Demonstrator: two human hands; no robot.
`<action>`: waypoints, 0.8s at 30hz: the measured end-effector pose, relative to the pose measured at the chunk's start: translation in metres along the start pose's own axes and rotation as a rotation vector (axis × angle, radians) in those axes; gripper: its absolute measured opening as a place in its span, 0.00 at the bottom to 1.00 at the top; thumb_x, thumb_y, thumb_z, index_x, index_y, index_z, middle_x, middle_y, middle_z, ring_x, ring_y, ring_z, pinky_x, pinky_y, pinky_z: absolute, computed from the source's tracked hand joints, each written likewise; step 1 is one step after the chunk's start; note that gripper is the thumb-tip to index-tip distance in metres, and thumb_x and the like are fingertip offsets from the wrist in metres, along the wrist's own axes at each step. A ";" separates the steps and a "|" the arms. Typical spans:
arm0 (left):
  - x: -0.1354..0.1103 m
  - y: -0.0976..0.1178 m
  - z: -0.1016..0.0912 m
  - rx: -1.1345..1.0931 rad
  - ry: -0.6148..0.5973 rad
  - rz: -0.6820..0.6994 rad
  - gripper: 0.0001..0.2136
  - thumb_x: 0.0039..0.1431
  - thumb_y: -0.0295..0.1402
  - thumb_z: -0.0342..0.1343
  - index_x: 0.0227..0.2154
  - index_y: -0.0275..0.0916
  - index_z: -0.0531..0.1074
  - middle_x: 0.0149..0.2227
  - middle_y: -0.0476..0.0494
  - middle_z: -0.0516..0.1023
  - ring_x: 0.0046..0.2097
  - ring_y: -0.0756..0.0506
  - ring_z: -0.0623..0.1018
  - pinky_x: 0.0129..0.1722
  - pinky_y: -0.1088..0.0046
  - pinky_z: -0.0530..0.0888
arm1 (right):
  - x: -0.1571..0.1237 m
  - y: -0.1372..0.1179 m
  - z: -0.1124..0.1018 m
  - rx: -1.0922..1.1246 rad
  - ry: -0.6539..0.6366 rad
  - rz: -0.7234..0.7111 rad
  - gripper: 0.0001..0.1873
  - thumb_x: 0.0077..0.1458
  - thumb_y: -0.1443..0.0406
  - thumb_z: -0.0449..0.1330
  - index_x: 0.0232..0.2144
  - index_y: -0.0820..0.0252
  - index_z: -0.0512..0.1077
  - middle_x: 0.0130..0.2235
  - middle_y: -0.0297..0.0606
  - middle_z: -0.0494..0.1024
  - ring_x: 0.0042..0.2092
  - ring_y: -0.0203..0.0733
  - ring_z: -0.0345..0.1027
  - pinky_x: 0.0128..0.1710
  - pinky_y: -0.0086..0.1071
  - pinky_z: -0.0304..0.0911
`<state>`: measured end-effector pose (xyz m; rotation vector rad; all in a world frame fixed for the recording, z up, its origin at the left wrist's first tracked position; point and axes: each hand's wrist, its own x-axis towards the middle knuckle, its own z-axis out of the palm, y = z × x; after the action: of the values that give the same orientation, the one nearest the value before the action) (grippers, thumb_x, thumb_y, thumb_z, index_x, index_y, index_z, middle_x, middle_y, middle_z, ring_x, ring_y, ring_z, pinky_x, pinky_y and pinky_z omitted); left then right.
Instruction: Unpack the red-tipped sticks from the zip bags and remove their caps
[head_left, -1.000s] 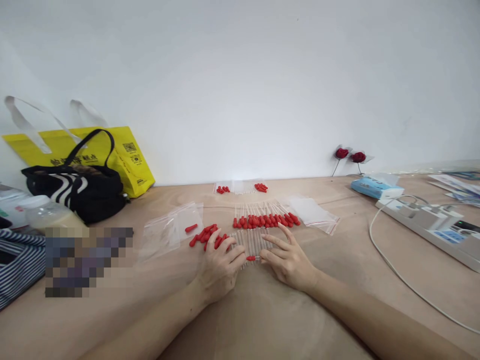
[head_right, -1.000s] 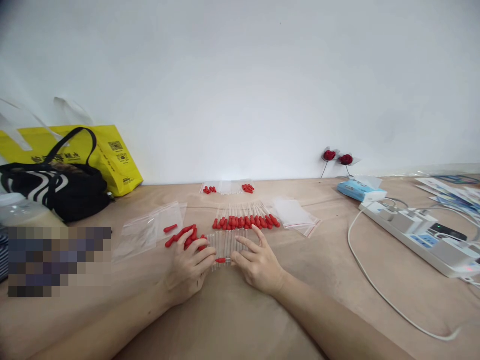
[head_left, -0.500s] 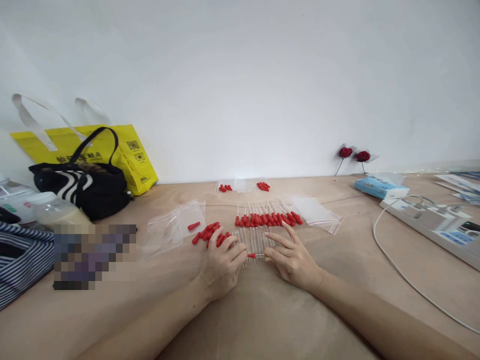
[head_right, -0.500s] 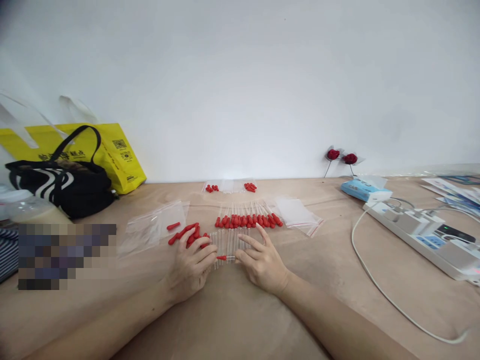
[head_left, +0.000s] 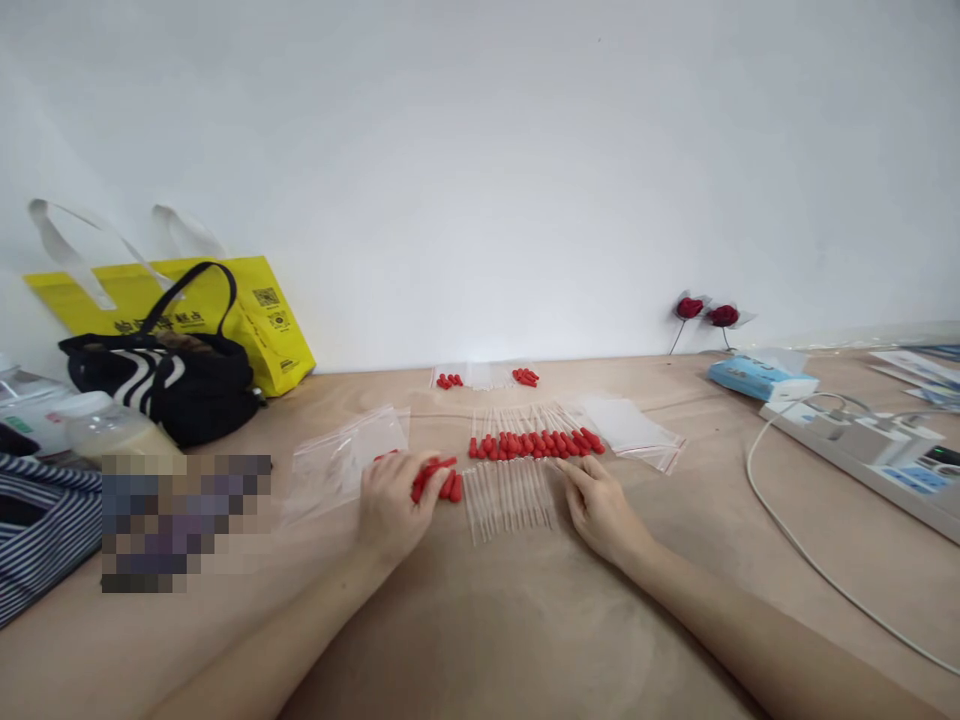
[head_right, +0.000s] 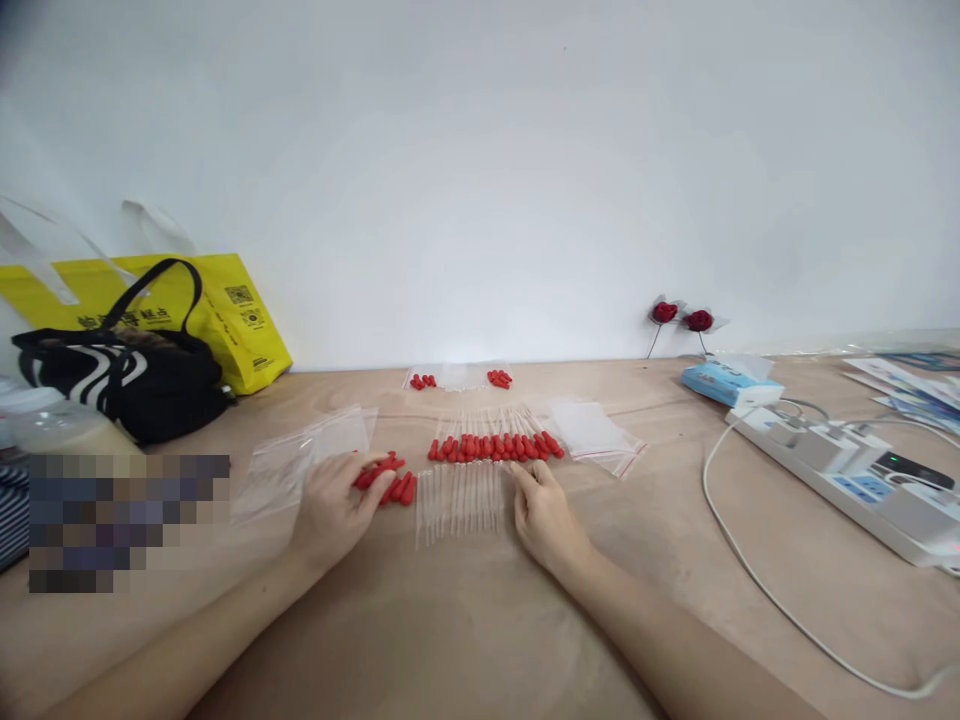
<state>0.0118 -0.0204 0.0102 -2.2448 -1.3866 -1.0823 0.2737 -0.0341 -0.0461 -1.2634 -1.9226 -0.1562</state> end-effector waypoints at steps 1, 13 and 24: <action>0.004 -0.006 -0.002 -0.004 -0.006 -0.086 0.09 0.55 0.37 0.49 0.32 0.39 0.70 0.30 0.46 0.76 0.34 0.45 0.73 0.36 0.69 0.65 | 0.001 0.000 0.001 0.026 0.018 -0.001 0.16 0.52 0.73 0.45 0.40 0.60 0.66 0.30 0.38 0.67 0.30 0.38 0.64 0.29 0.30 0.62; 0.014 -0.006 0.005 0.113 -0.190 -0.248 0.10 0.50 0.41 0.53 0.25 0.40 0.67 0.25 0.50 0.74 0.32 0.45 0.72 0.39 0.65 0.61 | 0.005 -0.008 0.011 0.073 0.005 0.022 0.09 0.50 0.75 0.46 0.28 0.61 0.65 0.31 0.40 0.66 0.32 0.39 0.64 0.33 0.32 0.64; 0.039 -0.059 -0.004 0.110 -0.363 -0.401 0.10 0.52 0.38 0.46 0.31 0.41 0.70 0.40 0.44 0.74 0.45 0.41 0.70 0.41 0.67 0.64 | 0.004 -0.014 0.008 0.062 -0.051 -0.028 0.10 0.54 0.71 0.47 0.34 0.62 0.68 0.37 0.43 0.70 0.39 0.40 0.66 0.40 0.34 0.65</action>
<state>-0.0310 0.0316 0.0333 -2.2135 -2.0569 -0.6952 0.2574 -0.0335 -0.0444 -1.2104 -1.9744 -0.0787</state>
